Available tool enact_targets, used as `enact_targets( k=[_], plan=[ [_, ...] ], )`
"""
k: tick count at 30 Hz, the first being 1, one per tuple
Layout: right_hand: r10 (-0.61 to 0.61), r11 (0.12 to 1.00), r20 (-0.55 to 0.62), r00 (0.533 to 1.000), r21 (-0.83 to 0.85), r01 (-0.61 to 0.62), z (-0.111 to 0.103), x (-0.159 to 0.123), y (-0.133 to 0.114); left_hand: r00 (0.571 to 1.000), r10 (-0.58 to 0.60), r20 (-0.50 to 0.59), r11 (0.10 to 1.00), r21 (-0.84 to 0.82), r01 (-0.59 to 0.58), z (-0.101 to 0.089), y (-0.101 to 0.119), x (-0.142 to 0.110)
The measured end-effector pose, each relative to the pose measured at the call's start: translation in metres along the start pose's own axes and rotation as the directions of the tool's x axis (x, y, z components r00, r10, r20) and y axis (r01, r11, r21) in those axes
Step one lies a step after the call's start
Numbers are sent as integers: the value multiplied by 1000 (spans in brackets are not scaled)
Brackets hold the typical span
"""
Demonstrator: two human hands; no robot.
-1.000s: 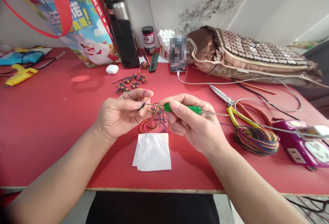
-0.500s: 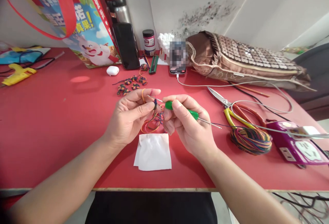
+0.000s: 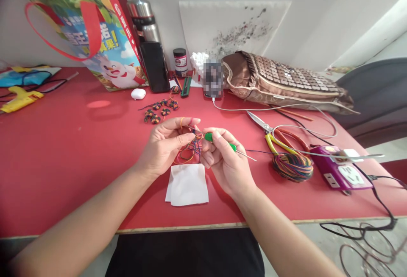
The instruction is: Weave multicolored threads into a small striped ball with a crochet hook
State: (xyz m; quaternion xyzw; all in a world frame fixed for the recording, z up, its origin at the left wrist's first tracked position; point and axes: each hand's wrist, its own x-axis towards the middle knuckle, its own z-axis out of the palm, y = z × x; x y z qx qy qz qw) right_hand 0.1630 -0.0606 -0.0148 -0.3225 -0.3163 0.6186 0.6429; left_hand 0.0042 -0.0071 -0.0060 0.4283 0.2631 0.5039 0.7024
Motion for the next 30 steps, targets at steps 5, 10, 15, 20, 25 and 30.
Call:
enact_targets(
  k=[5, 10, 15, 20, 25, 30],
  plan=[
    [60, 997, -9, 998, 58, -60, 1, 2, 0, 1000, 0, -27, 995, 100, 3, -3, -2, 1],
    [71, 995, -11, 997, 77, -70, 0, 4, 1, 1000, 12, -16, 991, 137, -10, -2, 1, 0],
    [72, 993, -12, 997, 90, -71, 0, 5, 2, 1000, 11, -1, 996, 89, -11, -1, 1, 0],
    [71, 996, 8, 997, 44, -71, -1, 5, 3, 996, -21, -87, 998, 50, 25, 1, 3, 2],
    [39, 999, -1, 999, 5, -39, -1, 5, 4, 978, -157, -136, 980, -142, 137, 5, 7, 4],
    [-7, 998, -31, 999, -66, 5, 3, 4, 5, 969, -198, -148, 968, -185, 169, 4, 6, 3]
  ],
)
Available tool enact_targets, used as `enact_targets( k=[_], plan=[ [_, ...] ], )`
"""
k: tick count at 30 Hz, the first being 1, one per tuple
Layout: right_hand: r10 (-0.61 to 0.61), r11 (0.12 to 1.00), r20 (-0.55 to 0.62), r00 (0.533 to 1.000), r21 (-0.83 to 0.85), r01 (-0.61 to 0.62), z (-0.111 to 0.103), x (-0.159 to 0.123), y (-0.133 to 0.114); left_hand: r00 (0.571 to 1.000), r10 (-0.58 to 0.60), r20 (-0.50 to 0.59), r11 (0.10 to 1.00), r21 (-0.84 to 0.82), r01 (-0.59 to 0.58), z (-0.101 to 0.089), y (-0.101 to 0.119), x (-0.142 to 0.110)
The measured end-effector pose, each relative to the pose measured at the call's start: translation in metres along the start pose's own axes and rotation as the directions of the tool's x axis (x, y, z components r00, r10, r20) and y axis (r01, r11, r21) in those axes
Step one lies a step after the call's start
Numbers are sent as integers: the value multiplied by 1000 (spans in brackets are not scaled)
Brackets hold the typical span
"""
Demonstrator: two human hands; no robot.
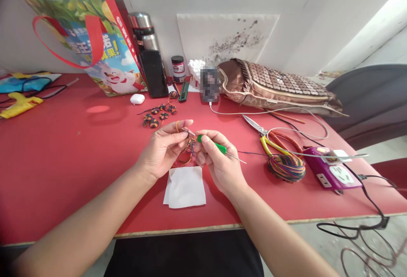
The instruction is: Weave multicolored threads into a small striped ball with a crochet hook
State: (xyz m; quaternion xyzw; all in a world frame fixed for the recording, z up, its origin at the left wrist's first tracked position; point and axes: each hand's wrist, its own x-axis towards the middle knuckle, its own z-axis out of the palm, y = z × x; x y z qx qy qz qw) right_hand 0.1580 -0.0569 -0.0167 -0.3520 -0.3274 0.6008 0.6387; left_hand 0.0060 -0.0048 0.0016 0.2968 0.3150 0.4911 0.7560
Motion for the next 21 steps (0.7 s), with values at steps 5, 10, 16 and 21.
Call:
enact_targets(
  k=[5, 10, 16, 21],
  plan=[
    [-88, 987, -15, 996, -140, 85, -3, -5, 5, 1000, -17, -13, 999, -29, 16, -1, -1, 1],
    [-239, 888, 123, 963, -374, 268, -8, -5, -19, 1000, -11, -20, 999, -39, 10, 1, 1, -1],
    [-186, 607, 458, 869, -642, 468, 0, 9, -56, 997, 41, -58, 995, -83, -46, 3, 6, -3],
    [-326, 690, 287, 901, -580, 434, 0, 4, -16, 986, 107, -127, 991, -62, -115, 6, 2, -4]
  ],
)
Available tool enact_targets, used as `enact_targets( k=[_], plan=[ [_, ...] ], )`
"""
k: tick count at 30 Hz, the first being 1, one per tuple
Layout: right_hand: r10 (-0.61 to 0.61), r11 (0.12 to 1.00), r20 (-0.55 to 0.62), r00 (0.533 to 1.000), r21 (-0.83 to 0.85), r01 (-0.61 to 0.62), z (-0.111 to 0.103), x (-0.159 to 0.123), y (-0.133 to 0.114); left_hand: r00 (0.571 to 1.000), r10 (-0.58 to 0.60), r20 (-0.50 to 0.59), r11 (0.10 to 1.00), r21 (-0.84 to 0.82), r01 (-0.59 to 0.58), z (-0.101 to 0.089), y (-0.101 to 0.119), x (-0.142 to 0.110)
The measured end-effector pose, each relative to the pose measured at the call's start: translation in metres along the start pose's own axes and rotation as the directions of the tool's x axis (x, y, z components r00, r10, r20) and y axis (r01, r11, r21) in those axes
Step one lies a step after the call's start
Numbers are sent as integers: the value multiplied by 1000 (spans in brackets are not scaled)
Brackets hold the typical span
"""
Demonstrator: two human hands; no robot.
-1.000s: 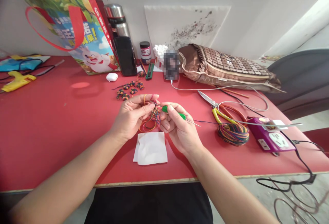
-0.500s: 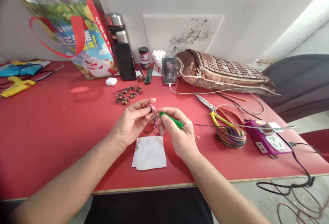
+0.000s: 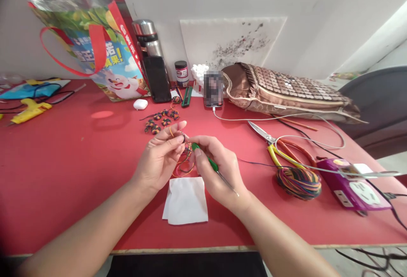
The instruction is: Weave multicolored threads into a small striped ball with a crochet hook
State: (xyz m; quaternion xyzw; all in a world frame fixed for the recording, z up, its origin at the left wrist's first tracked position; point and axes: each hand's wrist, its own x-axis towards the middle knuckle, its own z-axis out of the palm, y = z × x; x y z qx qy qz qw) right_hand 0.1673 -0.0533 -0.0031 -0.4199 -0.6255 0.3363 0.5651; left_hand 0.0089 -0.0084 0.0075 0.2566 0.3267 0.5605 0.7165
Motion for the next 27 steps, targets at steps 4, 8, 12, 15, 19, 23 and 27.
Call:
enact_targets(
  k=[4, 8, 12, 15, 19, 23, 27],
  plan=[
    [19, 1000, -67, 998, -13, -20, 14, -15, 10, 995, 91, -50, 993, 75, -87, 3, -7, -4],
    [23, 997, -112, 993, -73, -31, 18, -18, 9, 992, 104, -71, 989, 114, -96, 3, -12, -7],
    [-45, 986, -96, 994, -163, 29, 22, -19, 13, 997, 23, -75, 1000, 7, -23, 5, -14, -8],
    [-131, 974, -65, 989, -197, 116, 23, -20, 17, 994, -71, -85, 994, -91, 63, 7, -12, -8],
    [-149, 973, -48, 988, -187, 138, 19, -24, 23, 986, -131, -100, 980, -166, 113, 9, -7, -5],
    [-84, 990, -44, 995, -118, 78, 15, -24, 22, 986, -154, -67, 976, -164, 141, 5, -2, -4],
    [-70, 997, -47, 996, -29, 69, 12, -19, 16, 991, -132, -31, 987, -98, 128, 0, 3, -3]
  ],
)
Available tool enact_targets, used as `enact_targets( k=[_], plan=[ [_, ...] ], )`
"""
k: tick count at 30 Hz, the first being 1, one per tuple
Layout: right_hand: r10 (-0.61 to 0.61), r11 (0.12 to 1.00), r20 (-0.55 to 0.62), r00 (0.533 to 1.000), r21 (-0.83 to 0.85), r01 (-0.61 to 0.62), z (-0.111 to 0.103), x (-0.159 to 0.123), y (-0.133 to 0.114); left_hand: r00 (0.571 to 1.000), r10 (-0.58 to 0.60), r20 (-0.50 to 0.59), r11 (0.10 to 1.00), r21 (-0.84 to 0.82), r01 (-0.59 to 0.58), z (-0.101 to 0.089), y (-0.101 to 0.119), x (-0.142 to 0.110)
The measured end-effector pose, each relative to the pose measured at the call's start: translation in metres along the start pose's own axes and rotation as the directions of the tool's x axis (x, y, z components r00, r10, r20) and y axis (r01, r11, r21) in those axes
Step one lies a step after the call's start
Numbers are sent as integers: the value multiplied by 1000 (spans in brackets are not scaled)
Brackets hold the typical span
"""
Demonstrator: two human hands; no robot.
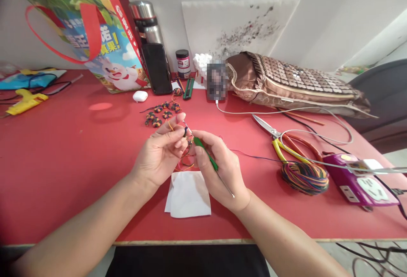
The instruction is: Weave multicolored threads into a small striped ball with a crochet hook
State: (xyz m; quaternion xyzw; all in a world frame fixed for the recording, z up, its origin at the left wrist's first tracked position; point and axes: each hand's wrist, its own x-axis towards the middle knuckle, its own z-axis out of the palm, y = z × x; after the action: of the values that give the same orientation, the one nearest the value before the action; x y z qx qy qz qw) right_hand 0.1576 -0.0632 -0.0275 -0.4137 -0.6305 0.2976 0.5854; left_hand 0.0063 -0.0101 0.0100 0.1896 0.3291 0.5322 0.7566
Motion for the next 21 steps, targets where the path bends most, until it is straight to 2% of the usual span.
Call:
enact_targets(
  k=[15, 21],
  plan=[
    [-5, 1000, -2, 1000, -23, 5, 1, 3, -2, 998, 53, 44, 999, 4, -54, 0, -2, 3],
    [26, 1000, -8, 1000, -5, -26, 0, 2, -2, 995, 93, 23, 994, 56, -94, 2, 0, 0]
  ],
)
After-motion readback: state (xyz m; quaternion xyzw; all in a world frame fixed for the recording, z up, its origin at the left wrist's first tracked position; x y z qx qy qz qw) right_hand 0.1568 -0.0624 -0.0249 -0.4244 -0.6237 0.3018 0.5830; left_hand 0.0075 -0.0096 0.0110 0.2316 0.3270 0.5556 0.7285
